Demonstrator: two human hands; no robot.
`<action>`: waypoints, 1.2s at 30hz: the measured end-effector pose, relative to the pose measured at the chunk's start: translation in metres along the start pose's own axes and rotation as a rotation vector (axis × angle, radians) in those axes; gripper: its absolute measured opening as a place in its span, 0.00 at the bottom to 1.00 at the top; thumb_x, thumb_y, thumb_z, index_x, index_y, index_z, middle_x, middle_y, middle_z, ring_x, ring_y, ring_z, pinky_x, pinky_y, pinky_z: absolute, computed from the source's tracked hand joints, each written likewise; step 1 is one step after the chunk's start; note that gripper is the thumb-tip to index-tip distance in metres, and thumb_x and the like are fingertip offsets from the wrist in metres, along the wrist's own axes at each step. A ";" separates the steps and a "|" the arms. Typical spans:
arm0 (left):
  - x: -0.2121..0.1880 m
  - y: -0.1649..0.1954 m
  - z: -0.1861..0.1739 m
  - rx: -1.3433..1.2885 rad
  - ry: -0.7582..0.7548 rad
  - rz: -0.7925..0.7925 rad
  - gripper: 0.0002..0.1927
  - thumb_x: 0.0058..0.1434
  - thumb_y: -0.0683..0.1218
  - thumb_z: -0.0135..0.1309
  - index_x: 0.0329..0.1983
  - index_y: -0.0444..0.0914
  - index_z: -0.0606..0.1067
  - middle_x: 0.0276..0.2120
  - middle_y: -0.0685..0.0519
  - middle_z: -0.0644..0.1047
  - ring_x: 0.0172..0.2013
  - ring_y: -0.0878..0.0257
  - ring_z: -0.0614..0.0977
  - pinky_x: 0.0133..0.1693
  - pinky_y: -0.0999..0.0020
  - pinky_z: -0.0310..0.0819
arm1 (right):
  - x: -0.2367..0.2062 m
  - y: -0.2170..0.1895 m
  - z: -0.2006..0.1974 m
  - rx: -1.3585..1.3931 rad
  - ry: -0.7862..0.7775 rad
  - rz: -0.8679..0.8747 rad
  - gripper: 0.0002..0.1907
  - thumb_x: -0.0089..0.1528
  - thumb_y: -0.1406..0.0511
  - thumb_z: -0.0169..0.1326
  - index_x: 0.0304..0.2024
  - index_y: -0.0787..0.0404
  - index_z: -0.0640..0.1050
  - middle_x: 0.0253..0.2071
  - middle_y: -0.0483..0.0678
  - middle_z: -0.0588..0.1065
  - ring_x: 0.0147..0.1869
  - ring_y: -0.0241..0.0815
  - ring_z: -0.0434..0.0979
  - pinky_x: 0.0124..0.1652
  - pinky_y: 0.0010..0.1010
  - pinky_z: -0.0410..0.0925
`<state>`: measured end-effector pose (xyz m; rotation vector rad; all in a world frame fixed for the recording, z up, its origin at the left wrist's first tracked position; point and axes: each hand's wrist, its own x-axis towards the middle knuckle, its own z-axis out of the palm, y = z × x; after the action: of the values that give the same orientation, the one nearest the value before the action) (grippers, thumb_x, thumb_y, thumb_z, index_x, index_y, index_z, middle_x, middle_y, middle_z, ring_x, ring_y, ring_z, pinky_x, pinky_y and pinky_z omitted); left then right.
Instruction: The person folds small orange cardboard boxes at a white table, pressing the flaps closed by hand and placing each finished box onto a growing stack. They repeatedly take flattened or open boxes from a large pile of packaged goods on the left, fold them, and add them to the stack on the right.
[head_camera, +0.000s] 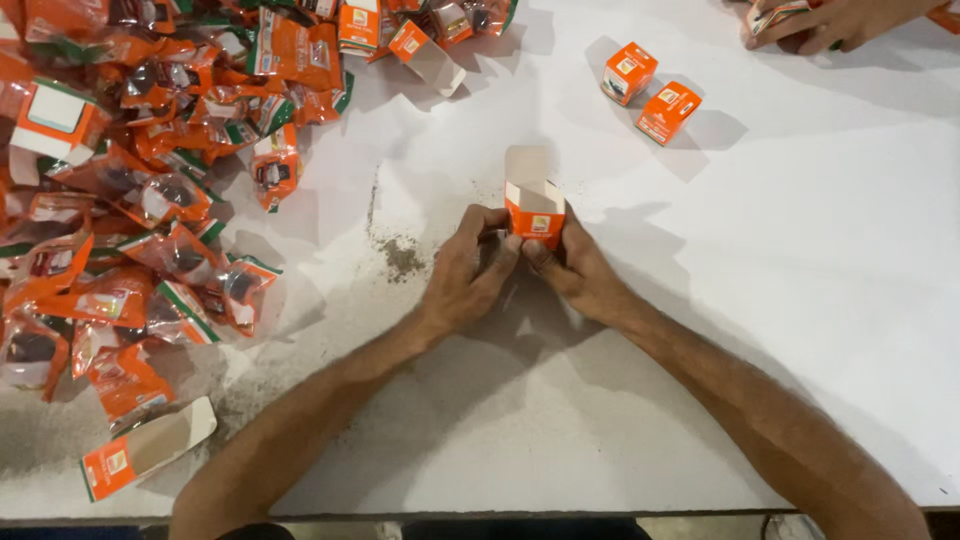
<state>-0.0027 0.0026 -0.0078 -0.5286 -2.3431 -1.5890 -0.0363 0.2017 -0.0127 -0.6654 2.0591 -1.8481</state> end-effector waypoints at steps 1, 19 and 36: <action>0.000 -0.001 -0.015 0.159 -0.043 0.143 0.11 0.71 0.45 0.53 0.52 0.36 0.70 0.51 0.42 0.78 0.55 0.48 0.79 0.57 0.58 0.74 | 0.000 -0.002 0.003 0.025 0.008 -0.055 0.32 0.70 0.61 0.52 0.72 0.65 0.57 0.59 0.51 0.71 0.59 0.38 0.70 0.57 0.32 0.68; 0.007 -0.007 -0.102 0.519 -0.112 0.089 0.23 0.52 0.32 0.60 0.52 0.35 0.71 0.44 0.41 0.75 0.40 0.44 0.83 0.38 0.52 0.78 | -0.007 -0.024 0.016 -0.212 0.094 -0.102 0.27 0.51 0.69 0.69 0.52 0.64 0.78 0.50 0.47 0.77 0.53 0.39 0.79 0.51 0.32 0.73; -0.011 0.016 -0.025 0.680 -0.058 0.551 0.23 0.69 0.48 0.60 0.64 0.36 0.71 0.58 0.43 0.75 0.73 0.42 0.59 0.73 0.33 0.45 | -0.007 -0.024 0.005 -0.414 0.079 -0.279 0.26 0.52 0.70 0.70 0.53 0.63 0.77 0.42 0.50 0.77 0.46 0.48 0.80 0.45 0.35 0.72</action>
<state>0.0141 -0.0170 0.0105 -0.9346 -2.2957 -0.5040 -0.0241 0.1996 0.0096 -1.0444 2.5424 -1.6078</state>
